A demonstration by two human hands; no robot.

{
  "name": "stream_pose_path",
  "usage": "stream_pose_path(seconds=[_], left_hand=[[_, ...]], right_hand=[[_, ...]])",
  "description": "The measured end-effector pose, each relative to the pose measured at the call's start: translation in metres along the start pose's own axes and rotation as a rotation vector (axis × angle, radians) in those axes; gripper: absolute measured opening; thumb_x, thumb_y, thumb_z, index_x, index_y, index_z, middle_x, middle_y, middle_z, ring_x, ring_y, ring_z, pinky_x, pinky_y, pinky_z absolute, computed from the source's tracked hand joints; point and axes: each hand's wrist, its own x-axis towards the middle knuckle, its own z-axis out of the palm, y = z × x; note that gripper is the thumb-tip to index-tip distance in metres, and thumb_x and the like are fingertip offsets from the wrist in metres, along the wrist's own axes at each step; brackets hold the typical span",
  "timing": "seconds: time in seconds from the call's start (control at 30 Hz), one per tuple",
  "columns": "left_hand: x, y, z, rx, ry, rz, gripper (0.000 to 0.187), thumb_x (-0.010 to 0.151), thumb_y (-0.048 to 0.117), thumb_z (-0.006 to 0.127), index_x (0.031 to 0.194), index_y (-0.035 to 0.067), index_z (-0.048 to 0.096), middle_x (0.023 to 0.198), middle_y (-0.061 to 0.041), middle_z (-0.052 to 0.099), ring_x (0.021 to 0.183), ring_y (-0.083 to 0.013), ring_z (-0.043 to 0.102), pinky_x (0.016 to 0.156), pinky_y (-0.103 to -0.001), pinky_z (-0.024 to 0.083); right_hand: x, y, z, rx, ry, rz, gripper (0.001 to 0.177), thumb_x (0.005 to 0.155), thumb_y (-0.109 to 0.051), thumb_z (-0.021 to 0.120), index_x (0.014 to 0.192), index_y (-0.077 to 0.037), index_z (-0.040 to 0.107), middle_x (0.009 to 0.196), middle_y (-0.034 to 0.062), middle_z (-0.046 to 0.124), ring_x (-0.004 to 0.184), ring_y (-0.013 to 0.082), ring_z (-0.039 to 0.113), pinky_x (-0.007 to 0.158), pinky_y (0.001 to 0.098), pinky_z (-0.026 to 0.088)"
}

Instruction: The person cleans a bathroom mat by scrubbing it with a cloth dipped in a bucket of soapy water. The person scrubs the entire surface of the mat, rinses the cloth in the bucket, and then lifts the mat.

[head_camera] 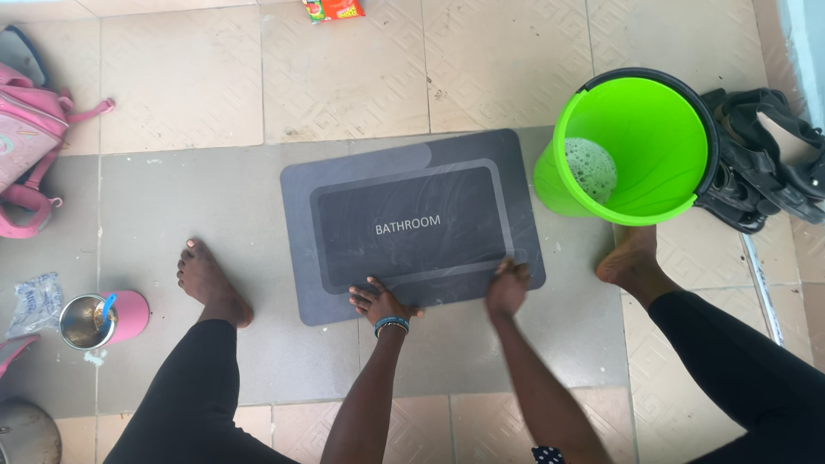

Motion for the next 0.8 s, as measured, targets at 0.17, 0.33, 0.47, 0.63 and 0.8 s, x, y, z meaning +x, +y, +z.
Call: stream_pose_path(seconds=[0.17, 0.33, 0.47, 0.63, 0.8], left_hand=[[0.012, -0.007, 0.014, -0.073, 0.185, 0.06, 0.15, 0.06, 0.066, 0.092, 0.159, 0.004, -0.001, 0.158, -0.045, -0.009, 0.147, -0.0617, 0.002, 0.119, -0.057, 0.023], [-0.003, -0.003, 0.002, -0.019, 0.026, -0.002, 0.163, 0.049, 0.064, 0.097, 0.162, 0.005, -0.004, 0.162, -0.04, -0.012, 0.153, -0.0546, -0.001, 0.126, -0.052, 0.019], [-0.008, -0.001, -0.01, -0.029, 0.005, -0.017, 0.164, 0.048, 0.063, 0.098, 0.164, 0.006, -0.003, 0.162, -0.041, -0.011, 0.153, -0.0548, -0.002, 0.126, -0.053, 0.018], [-0.013, 0.002, -0.018, -0.036, -0.007, -0.017, 0.16, 0.052, 0.062, 0.098, 0.163, 0.006, -0.002, 0.162, -0.041, -0.012, 0.153, -0.0545, -0.003, 0.127, -0.052, 0.017], [-0.016, -0.009, -0.017, -0.07, 0.062, -0.045, 0.16, 0.05, 0.065, 0.097, 0.163, 0.007, -0.001, 0.163, -0.04, -0.011, 0.153, -0.0543, -0.003, 0.126, -0.051, 0.018]], right_hand=[[-0.105, -0.052, 0.028, -0.013, -0.364, -0.964, 0.053, 0.081, -0.002, 0.064, 0.133, 0.0, 0.058, 0.126, 0.0174, 0.057, 0.113, 0.0328, 0.059, 0.094, 0.0398, 0.054], [-0.044, -0.024, 0.01, 0.217, -0.414, -0.768, 0.022, 0.103, -0.024, 0.057, 0.118, -0.015, 0.069, 0.12, 0.0114, 0.068, 0.109, 0.0327, 0.062, 0.099, 0.0449, 0.049], [0.031, -0.001, -0.005, 0.034, 0.118, 0.027, 0.054, 0.086, -0.038, 0.061, 0.122, 0.001, 0.058, 0.112, 0.0177, 0.063, 0.1, 0.0321, 0.063, 0.087, 0.0437, 0.053], [-0.013, -0.061, 0.041, 0.665, 0.135, 0.221, 0.029, 0.11, -0.028, 0.048, 0.118, -0.001, 0.055, 0.107, 0.0147, 0.061, 0.096, 0.0299, 0.059, 0.087, 0.0457, 0.049], [-0.108, -0.116, 0.047, 0.432, -0.549, -0.483, 0.029, 0.084, -0.011, 0.069, 0.11, -0.015, 0.078, 0.114, 0.0069, 0.069, 0.113, 0.0275, 0.062, 0.1, 0.0407, 0.051]])
